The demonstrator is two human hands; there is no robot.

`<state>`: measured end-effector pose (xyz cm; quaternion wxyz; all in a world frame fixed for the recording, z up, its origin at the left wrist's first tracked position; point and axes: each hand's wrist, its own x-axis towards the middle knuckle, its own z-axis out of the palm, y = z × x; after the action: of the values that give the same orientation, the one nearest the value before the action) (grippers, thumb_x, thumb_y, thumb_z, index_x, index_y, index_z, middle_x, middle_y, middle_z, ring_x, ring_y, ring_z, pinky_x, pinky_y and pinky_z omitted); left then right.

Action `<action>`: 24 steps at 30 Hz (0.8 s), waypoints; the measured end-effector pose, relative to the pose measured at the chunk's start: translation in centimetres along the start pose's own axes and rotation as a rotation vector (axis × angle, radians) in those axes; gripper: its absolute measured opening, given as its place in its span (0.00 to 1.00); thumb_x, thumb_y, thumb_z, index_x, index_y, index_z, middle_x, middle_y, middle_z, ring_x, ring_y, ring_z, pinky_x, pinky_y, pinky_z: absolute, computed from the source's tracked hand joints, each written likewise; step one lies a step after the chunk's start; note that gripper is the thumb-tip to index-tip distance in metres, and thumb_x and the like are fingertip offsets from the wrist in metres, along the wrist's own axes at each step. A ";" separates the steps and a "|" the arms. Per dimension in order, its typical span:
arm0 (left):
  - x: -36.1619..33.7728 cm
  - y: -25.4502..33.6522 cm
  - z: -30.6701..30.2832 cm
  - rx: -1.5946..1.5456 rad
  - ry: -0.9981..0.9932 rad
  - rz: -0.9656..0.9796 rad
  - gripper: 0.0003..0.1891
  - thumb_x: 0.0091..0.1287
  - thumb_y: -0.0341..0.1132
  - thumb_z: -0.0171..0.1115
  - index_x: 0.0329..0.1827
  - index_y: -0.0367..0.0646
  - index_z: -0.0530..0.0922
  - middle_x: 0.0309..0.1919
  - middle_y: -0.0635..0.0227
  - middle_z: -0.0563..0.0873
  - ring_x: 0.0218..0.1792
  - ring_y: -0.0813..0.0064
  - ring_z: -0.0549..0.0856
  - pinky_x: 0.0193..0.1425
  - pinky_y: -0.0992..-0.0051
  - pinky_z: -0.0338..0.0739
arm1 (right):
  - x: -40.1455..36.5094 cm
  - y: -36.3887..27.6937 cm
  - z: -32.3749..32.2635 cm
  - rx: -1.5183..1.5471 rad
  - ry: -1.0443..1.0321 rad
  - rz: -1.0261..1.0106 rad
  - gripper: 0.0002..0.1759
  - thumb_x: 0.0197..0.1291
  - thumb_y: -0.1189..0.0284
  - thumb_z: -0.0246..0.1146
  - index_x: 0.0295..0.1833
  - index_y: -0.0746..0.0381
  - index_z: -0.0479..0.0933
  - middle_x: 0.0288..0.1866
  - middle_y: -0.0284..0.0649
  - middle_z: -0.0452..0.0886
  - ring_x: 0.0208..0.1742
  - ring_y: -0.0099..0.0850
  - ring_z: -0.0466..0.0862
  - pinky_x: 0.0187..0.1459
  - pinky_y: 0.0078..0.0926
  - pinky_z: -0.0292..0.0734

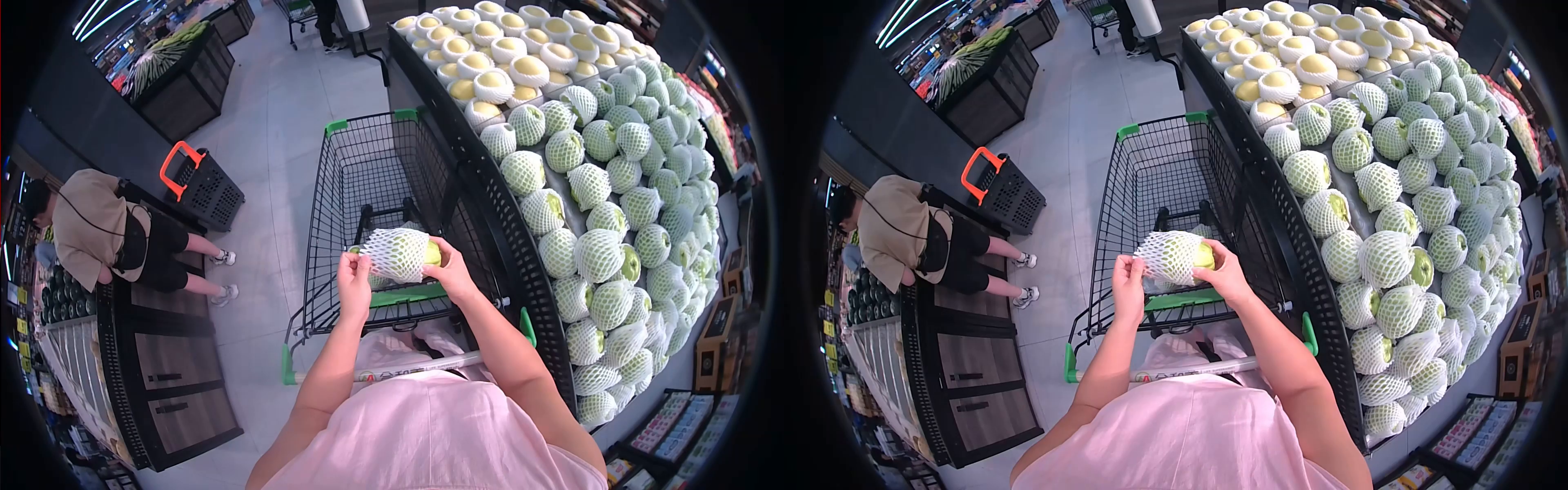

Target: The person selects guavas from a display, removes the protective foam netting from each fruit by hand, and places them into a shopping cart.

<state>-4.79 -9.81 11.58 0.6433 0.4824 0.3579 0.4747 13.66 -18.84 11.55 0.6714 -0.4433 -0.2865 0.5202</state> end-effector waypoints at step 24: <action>-0.2 0.8 0.0 -0.102 0.003 -0.021 0.06 0.75 0.32 0.54 0.39 0.43 0.68 0.32 0.75 0.76 0.34 0.87 0.73 0.42 0.82 0.70 | -0.1 0.5 -0.4 0.176 -0.084 0.009 0.37 0.51 0.62 0.71 0.64 0.68 0.68 0.57 0.38 0.78 0.60 0.26 0.75 0.65 0.25 0.66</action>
<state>-5.04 -9.90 12.40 0.6714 0.4448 0.3392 0.4862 13.70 -19.02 10.96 0.6926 -0.3619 -0.2656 0.5647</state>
